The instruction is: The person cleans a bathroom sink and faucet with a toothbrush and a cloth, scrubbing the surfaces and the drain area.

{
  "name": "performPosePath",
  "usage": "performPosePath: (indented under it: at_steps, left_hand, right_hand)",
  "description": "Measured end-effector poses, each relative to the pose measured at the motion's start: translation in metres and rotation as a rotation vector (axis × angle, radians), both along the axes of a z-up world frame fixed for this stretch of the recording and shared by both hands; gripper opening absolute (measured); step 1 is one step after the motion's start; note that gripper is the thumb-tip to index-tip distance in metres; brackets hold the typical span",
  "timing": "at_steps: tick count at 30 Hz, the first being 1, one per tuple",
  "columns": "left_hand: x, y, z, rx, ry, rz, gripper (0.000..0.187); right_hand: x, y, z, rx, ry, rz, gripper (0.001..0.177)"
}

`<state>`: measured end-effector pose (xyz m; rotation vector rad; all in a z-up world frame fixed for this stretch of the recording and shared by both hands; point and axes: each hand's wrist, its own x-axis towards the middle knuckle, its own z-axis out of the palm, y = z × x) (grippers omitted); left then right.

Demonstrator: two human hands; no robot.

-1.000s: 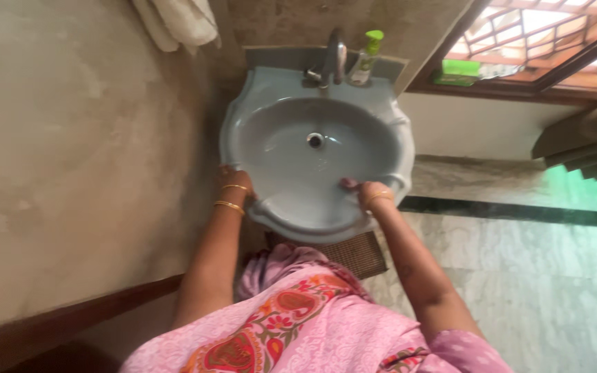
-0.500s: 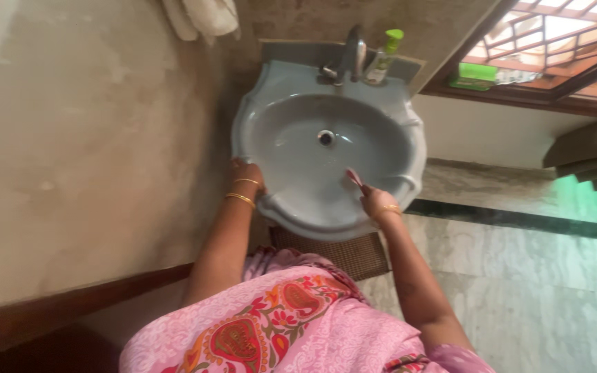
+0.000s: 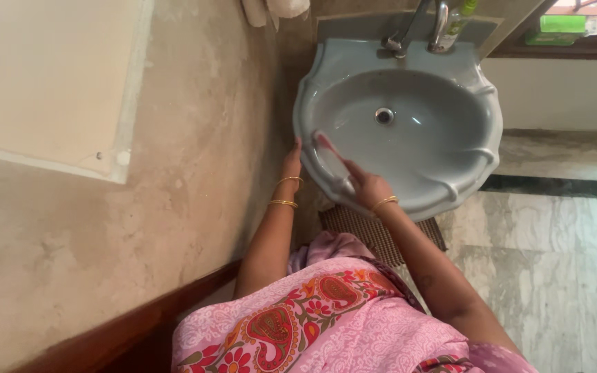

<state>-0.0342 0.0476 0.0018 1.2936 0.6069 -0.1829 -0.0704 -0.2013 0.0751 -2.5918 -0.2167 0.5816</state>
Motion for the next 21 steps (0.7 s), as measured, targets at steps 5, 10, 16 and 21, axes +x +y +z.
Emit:
performPosePath:
  at_steps: [5, 10, 16, 21]
  left_hand:
    - [-0.001, -0.005, -0.010, 0.023, -0.102, -0.017, 0.077]
    - [0.004, -0.012, -0.019, 0.615, -0.386, 0.041, 0.040]
    - [0.000, -0.033, -0.022, 0.584, -0.352, -0.155, 0.022]
    - [-0.020, -0.037, -0.009, 0.700, -0.436, -0.259, 0.016]
  right_hand:
    - [0.001, -0.033, -0.070, -0.096, 0.134, 0.036, 0.046]
    - [-0.002, -0.097, -0.065, -0.372, 0.223, -0.095, 0.046]
    - [-0.042, -0.048, 0.031, 0.165, 0.069, -0.163, 0.046]
    - [-0.045, -0.043, 0.036, -0.118, 0.297, -0.194, 0.042]
